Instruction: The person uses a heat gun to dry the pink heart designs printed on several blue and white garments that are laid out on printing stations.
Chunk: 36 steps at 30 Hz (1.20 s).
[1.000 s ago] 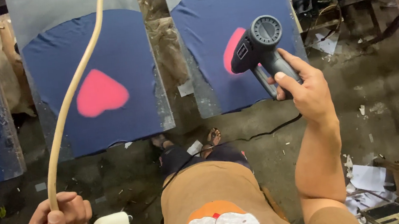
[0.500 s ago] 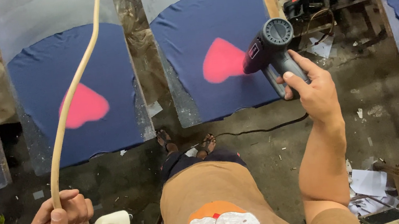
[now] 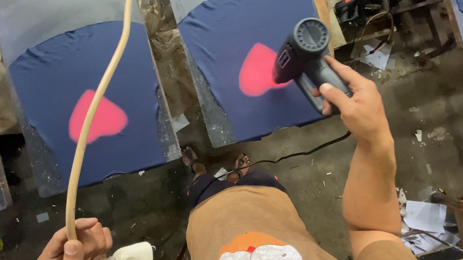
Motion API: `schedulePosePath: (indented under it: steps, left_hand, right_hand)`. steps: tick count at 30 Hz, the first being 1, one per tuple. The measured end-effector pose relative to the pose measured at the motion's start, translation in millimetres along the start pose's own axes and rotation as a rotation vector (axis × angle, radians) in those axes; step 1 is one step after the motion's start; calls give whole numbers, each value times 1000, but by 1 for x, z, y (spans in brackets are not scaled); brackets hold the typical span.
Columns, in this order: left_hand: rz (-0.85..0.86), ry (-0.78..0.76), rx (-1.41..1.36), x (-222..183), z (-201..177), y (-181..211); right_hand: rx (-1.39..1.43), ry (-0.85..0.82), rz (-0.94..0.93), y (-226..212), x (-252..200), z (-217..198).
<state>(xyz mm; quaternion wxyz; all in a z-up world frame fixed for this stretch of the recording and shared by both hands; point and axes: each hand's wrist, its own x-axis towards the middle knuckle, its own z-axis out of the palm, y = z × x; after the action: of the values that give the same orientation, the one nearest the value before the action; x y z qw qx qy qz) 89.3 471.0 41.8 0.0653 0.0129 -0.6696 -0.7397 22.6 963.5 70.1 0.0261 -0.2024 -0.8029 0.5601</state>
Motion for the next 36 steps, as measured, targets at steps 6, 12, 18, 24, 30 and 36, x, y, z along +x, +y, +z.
schedulePosePath:
  steps: [6,12,18,24,30,36]
  left_hand:
    - [4,34,26,-6,2,3]
    - [31,29,24,-9,3,5]
    - [52,29,-3,-12,8,8]
    - [17,27,45,-11,9,7]
    - [15,-39,15,-4,13,5]
    - [25,-54,8,4,17,3]
  right_hand:
    - [80,-116,-8,2,7,24]
    - [-33,-196,35,-23,9,44]
    - [29,-217,-26,-17,19,46]
    - [18,-133,-29,-6,21,29]
    - [53,-29,-5,4,18,6]
    - [43,37,-36,11,22,-14]
